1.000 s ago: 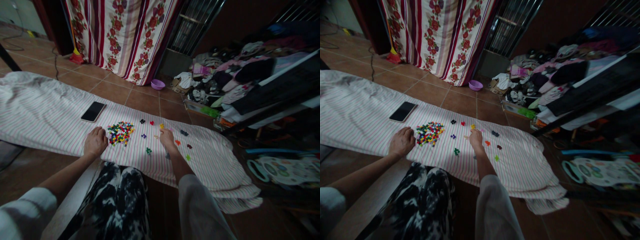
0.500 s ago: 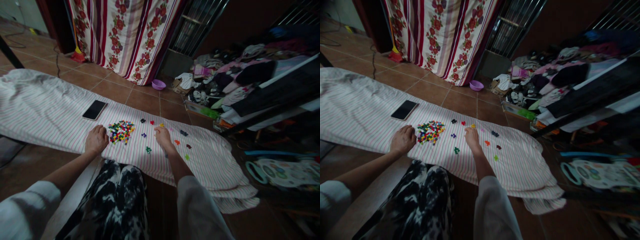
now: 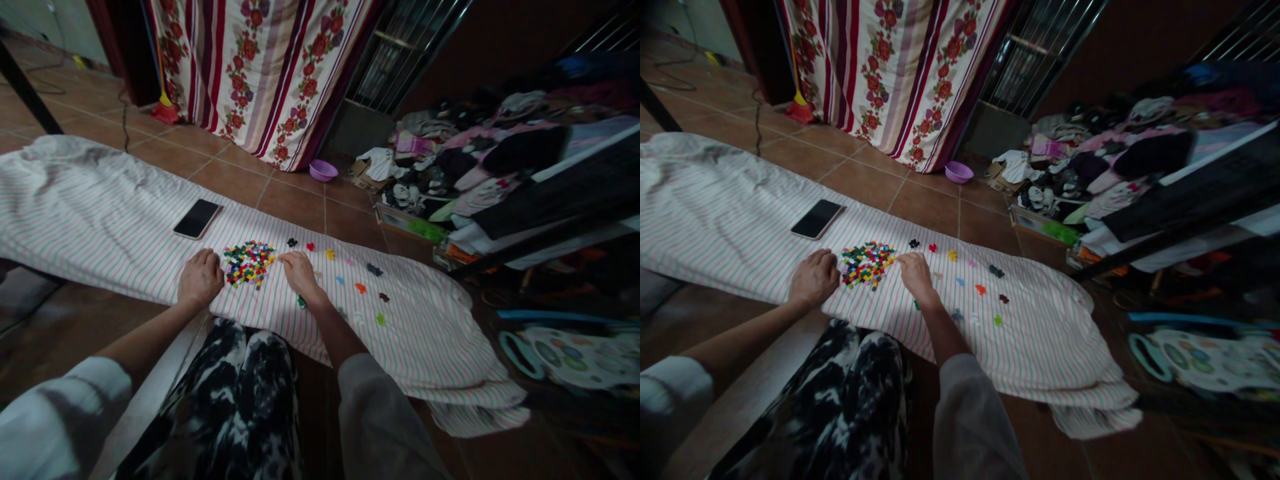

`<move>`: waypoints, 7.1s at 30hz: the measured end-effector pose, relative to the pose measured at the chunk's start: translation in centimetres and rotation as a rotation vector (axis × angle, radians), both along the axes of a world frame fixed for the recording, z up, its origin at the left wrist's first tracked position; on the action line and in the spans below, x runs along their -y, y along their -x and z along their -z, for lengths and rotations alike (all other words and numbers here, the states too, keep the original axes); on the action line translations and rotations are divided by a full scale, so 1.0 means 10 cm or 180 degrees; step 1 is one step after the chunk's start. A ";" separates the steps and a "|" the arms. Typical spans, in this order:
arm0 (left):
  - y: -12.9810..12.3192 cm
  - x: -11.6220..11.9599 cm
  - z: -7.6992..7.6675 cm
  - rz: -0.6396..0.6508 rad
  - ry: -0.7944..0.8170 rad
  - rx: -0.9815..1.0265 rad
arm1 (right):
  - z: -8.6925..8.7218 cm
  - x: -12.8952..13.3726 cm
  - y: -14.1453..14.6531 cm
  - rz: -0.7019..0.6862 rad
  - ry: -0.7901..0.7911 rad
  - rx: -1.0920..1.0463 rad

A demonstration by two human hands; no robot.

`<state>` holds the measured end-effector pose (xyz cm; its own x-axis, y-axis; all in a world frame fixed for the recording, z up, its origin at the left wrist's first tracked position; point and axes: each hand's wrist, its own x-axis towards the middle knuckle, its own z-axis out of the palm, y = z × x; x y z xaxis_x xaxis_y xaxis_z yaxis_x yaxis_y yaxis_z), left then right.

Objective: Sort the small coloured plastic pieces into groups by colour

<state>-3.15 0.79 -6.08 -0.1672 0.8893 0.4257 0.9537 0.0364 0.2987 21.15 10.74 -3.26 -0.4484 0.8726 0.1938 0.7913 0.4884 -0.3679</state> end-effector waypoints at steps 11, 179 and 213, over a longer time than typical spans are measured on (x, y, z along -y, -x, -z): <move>-0.01 0.00 0.00 -0.0010 0.0004 0.0050 | 0.09 -0.09 0.15 0.0064 0.0023 0.0261; 0.01 0.00 0.05 -0.0032 0.0030 0.0027 | 0.02 -0.15 0.32 0.0085 0.0077 0.0617; -0.01 0.00 0.01 -0.0094 0.0056 -0.0115 | 0.18 0.32 0.15 -0.0624 0.0075 -0.0399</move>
